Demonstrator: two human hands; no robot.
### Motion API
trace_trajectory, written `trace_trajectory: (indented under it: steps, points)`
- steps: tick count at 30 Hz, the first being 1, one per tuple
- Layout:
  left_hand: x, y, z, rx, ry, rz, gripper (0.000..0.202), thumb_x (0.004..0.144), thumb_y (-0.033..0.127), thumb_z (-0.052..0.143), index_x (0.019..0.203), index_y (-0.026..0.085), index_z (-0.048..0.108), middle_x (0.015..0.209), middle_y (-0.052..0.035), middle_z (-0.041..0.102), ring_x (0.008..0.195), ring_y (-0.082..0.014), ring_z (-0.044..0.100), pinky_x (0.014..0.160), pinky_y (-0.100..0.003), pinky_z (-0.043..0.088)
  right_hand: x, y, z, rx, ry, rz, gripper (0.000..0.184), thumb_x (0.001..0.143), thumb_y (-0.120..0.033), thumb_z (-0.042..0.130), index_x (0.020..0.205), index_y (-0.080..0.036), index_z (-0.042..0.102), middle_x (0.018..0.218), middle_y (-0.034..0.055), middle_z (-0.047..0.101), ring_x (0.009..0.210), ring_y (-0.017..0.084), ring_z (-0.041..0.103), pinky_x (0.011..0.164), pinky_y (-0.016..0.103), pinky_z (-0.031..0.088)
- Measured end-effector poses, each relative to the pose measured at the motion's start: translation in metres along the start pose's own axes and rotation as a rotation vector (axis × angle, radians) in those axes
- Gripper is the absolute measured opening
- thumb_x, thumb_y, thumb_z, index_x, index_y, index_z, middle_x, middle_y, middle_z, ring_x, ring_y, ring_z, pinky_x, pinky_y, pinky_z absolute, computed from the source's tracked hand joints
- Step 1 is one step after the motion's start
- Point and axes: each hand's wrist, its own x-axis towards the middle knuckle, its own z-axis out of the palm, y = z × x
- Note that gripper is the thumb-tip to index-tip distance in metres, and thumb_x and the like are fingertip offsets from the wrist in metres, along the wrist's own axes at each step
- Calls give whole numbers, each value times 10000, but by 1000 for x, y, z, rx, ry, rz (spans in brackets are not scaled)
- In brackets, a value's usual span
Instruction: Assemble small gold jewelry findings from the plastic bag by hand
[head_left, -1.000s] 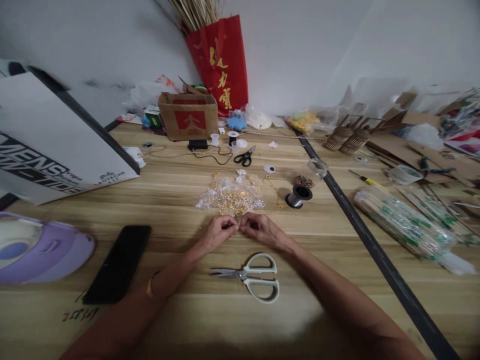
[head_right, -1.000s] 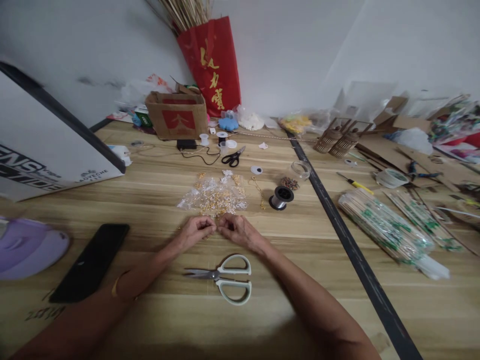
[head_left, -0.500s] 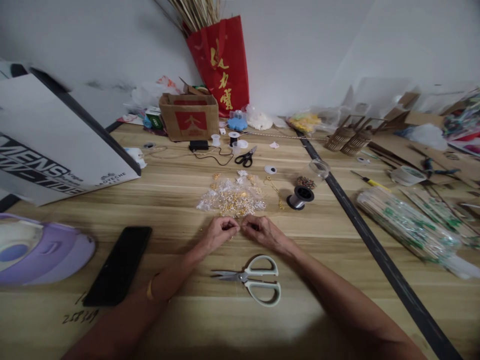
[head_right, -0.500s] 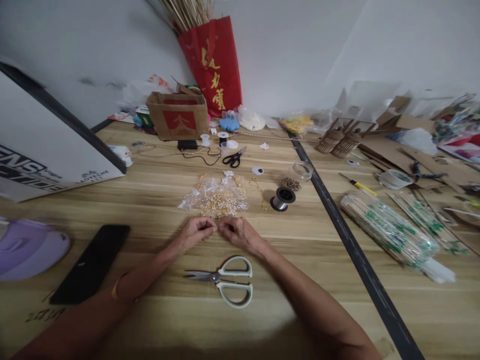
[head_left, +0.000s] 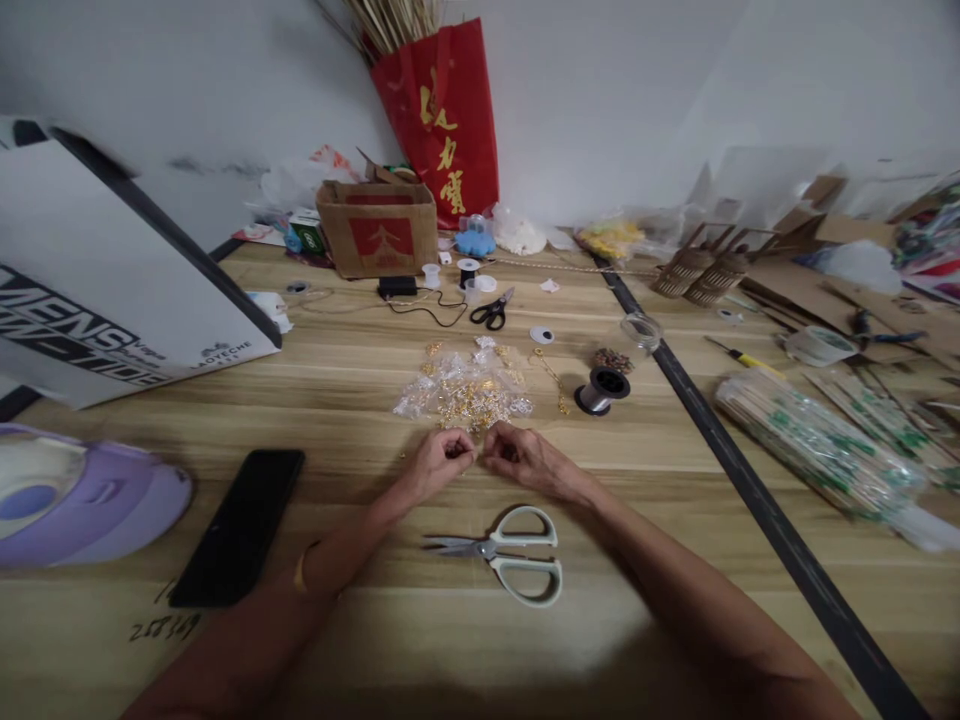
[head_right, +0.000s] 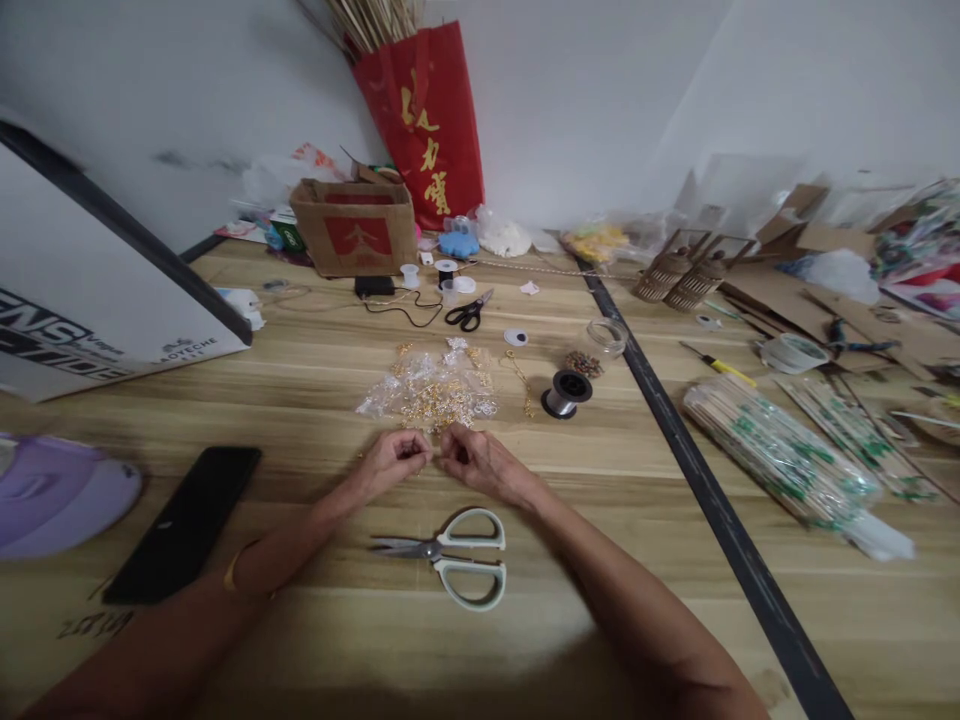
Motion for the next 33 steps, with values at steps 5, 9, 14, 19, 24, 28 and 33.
trace_trajectory:
  steps: [5, 9, 14, 19, 24, 28, 33]
  points:
    - [1, 0, -3, 42, -45, -20, 115, 683, 224, 595, 649, 117, 573, 585, 14, 515, 553, -83, 431, 532, -186, 338, 0, -2, -4, -27, 7, -28, 75, 844, -228, 530, 854, -154, 520, 666, -31, 501, 578, 87, 426, 548, 196, 331]
    - [2, 1, -5, 86, -95, -22, 82, 681, 183, 561, 681, 107, 593, 575, 25, 504, 541, -77, 414, 531, -184, 333, -1, -3, -7, -15, -15, -81, 85, 880, -217, 485, 857, -149, 530, 689, -29, 486, 603, 84, 401, 559, 193, 314]
    - [3, 1, -8, 170, -148, -10, 94, 708, 166, 553, 706, 99, 620, 588, 20, 514, 554, -80, 420, 528, -181, 329, -1, -4, -7, -35, -19, -106, 120, 882, -162, 465, 828, -139, 569, 708, -14, 510, 617, 86, 415, 578, 194, 317]
    - [4, 3, -10, 236, -185, 3, 128, 734, 201, 558, 707, 98, 629, 603, 10, 525, 572, -94, 439, 538, -189, 342, 1, -2, -2, -111, 7, -162, 145, 848, -89, 472, 819, -143, 604, 768, 13, 571, 654, 99, 486, 619, 204, 359]
    - [3, 8, -12, 257, -223, 0, 179, 757, 256, 559, 679, 102, 608, 601, 16, 506, 585, -96, 418, 537, -190, 323, 1, 5, 6, -207, 47, -276, 102, 818, -85, 514, 869, -150, 574, 790, 26, 590, 675, 116, 525, 636, 213, 399]
    - [4, 7, -12, 264, -236, -8, 235, 768, 300, 556, 637, 107, 579, 573, 28, 469, 573, -94, 392, 527, -194, 299, 1, 13, 12, -318, 44, -339, 73, 847, -114, 507, 881, -164, 548, 812, 39, 593, 700, 131, 549, 662, 228, 424]
    - [4, 4, -12, 271, -239, -4, 255, 768, 322, 563, 621, 114, 572, 556, 34, 461, 564, -94, 387, 526, -197, 297, 0, 16, 14, -377, 34, -370, 67, 895, -157, 472, 911, -171, 535, 831, 52, 587, 708, 138, 556, 659, 236, 432]
